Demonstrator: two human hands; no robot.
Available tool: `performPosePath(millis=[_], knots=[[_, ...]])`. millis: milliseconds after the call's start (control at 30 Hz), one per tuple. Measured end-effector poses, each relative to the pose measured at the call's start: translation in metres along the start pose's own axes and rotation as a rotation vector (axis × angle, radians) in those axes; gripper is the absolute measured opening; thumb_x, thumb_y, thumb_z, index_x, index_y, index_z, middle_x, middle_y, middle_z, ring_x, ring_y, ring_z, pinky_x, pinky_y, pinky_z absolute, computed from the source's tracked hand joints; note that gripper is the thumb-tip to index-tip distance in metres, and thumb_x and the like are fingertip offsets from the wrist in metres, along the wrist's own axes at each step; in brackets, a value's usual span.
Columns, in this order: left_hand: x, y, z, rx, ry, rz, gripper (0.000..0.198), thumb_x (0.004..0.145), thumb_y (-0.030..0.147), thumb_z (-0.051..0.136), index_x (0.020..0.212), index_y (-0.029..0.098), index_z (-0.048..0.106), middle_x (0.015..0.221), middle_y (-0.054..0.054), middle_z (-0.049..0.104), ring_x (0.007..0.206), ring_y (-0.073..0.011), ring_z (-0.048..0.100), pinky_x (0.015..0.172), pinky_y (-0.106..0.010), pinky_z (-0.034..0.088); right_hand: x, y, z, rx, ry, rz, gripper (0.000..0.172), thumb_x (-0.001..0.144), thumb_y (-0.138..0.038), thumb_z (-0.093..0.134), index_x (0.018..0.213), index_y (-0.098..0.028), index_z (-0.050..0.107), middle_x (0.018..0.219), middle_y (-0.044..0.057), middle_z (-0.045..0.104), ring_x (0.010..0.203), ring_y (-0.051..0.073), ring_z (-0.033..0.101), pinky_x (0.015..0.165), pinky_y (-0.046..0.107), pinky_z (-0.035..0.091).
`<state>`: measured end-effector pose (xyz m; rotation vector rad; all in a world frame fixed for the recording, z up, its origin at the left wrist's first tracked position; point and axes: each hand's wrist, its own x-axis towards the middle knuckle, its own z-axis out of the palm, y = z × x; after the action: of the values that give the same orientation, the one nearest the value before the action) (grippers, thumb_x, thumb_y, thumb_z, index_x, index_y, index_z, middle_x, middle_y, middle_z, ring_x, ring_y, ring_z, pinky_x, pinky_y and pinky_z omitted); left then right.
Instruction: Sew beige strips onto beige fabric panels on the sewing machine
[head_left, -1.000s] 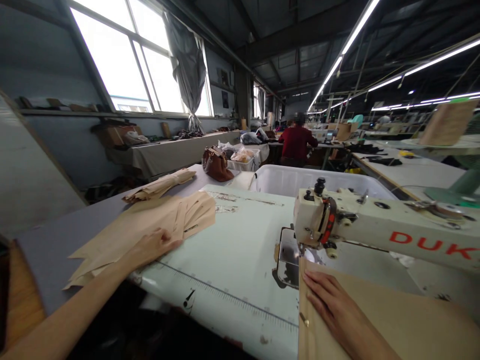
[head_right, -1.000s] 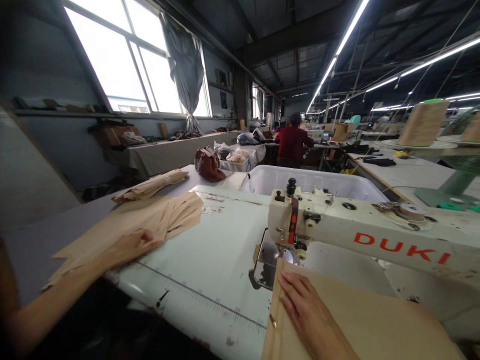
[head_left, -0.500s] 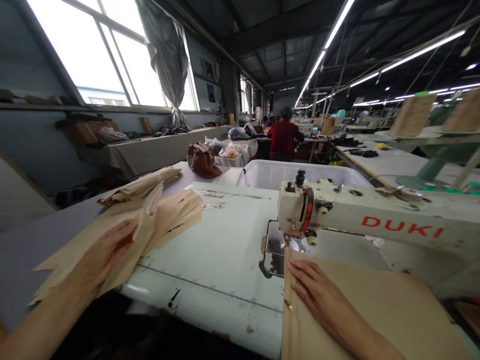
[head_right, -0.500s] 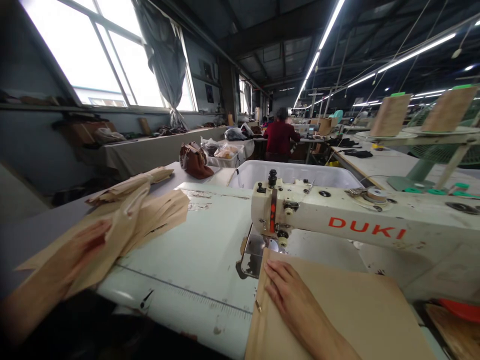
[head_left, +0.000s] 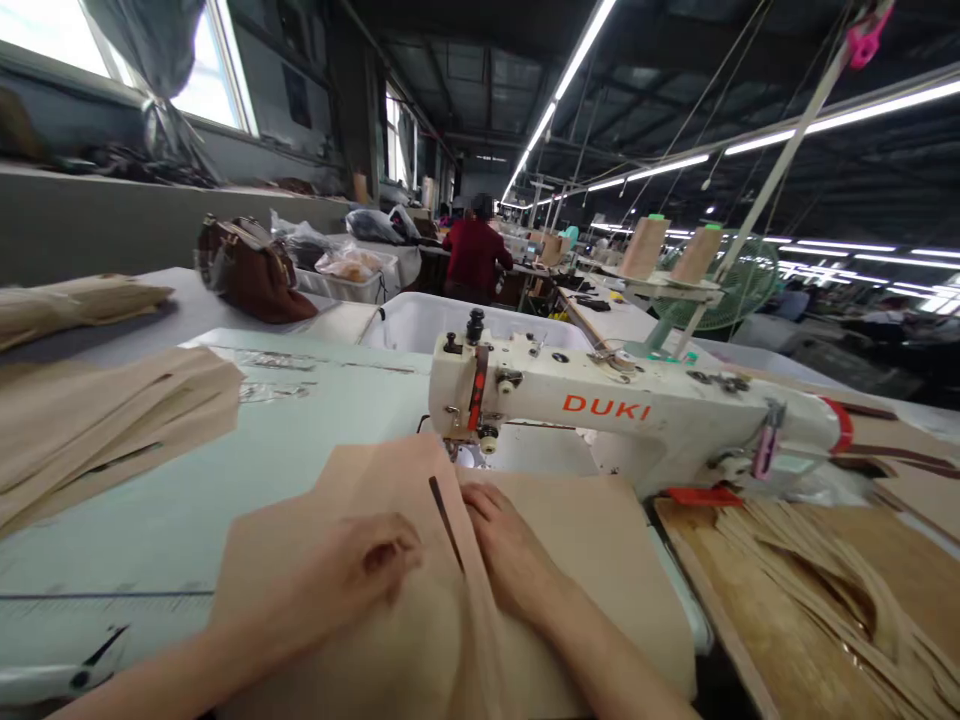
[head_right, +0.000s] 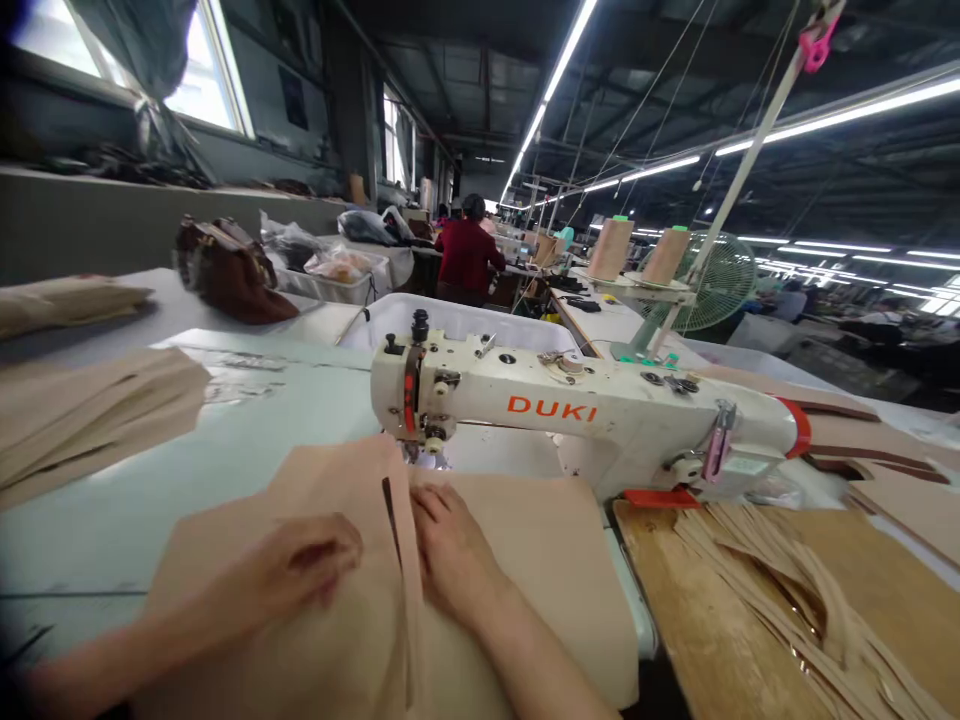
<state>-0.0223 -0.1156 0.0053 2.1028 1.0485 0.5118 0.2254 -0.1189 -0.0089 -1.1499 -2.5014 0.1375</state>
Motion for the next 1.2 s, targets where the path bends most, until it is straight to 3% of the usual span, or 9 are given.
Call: performPosePath(millis=[100,200,333,467,667,800,867,967,1200], knots=[[0.025,-0.026,0.006,0.407,0.292,-0.013,0.048,0.101,0.048,0.040,0.129,0.014,0.059,0.135,-0.017,0.060,0.125,-0.0355,0.057,0.109,-0.055,0.041,-0.001,0.001,0.001,0.014,-0.022,0.020,0.052,0.091,-0.020,0.055,0.143,-0.019,0.051,0.142,0.010,0.052,0.134,0.025,0.045,0.121,0.044,0.028],[0.023,-0.037,0.016,0.481,0.230,0.040,0.066,0.098,0.055,0.046,0.152,0.016,0.038,0.157,-0.015,0.038,0.146,-0.0357,0.032,0.117,-0.058,0.028,-0.003,0.002,0.005,0.024,-0.009,0.047,0.048,0.093,-0.019,0.053,0.141,-0.020,0.052,0.143,0.010,0.052,0.137,0.024,0.042,0.123,0.043,0.025],[0.008,-0.025,0.028,0.546,0.094,0.161,0.059,0.104,0.048,0.042,0.158,0.028,0.025,0.159,-0.004,0.036,0.146,-0.0265,0.034,0.120,-0.047,0.030,-0.005,0.004,0.010,0.008,0.014,0.023,0.040,0.097,-0.017,0.049,0.135,-0.024,0.058,0.144,0.008,0.053,0.136,0.023,0.044,0.122,0.046,0.025],[0.024,-0.014,0.026,0.525,0.075,0.203,0.053,0.106,0.045,0.038,0.156,0.028,0.030,0.157,-0.002,0.040,0.145,-0.0238,0.035,0.122,-0.047,0.023,-0.006,0.000,0.008,0.010,0.089,-0.007,0.039,0.096,-0.018,0.051,0.134,-0.022,0.058,0.141,0.009,0.055,0.133,0.022,0.047,0.121,0.044,0.030],[0.069,-0.023,-0.001,0.571,0.141,0.280,0.039,0.105,0.041,0.042,0.137,0.024,0.057,0.139,-0.006,0.060,0.132,-0.0238,0.051,0.118,-0.047,0.029,-0.002,-0.007,-0.001,0.006,0.113,-0.095,0.040,0.090,-0.022,0.059,0.130,-0.022,0.061,0.145,0.011,0.051,0.140,0.024,0.038,0.120,0.043,0.033],[0.067,-0.026,-0.003,0.575,0.173,0.245,0.036,0.104,0.035,0.039,0.113,0.021,0.071,0.118,-0.007,0.070,0.116,-0.0246,0.061,0.111,-0.043,0.039,-0.004,-0.004,0.003,-0.022,0.059,-0.050,0.040,0.087,-0.020,0.061,0.127,-0.023,0.065,0.144,0.010,0.052,0.136,0.027,0.042,0.121,0.047,0.030],[0.056,-0.026,0.004,0.571,0.200,0.188,0.040,0.105,0.041,0.039,0.126,0.019,0.064,0.129,-0.010,0.065,0.121,-0.0270,0.059,0.107,-0.043,0.044,-0.007,-0.003,0.006,-0.007,0.034,-0.022,0.041,0.086,-0.019,0.061,0.127,-0.023,0.064,0.144,0.010,0.051,0.134,0.027,0.044,0.121,0.048,0.030],[0.045,-0.028,0.011,0.577,0.181,0.143,0.057,0.103,0.052,0.042,0.147,0.017,0.045,0.151,-0.013,0.047,0.140,-0.0315,0.042,0.117,-0.052,0.032,-0.008,-0.003,0.009,0.022,0.028,0.007,0.041,0.088,-0.018,0.058,0.129,-0.021,0.062,0.140,0.011,0.054,0.134,0.026,0.044,0.121,0.047,0.029],[0.047,-0.034,0.005,0.560,0.059,0.186,0.052,0.105,0.048,0.038,0.154,0.027,0.035,0.157,-0.006,0.040,0.148,-0.0268,0.030,0.122,-0.058,0.013,-0.005,-0.004,0.006,0.046,0.013,0.031,0.042,0.091,-0.012,0.053,0.132,-0.017,0.058,0.135,0.012,0.056,0.132,0.024,0.045,0.121,0.047,0.029]])
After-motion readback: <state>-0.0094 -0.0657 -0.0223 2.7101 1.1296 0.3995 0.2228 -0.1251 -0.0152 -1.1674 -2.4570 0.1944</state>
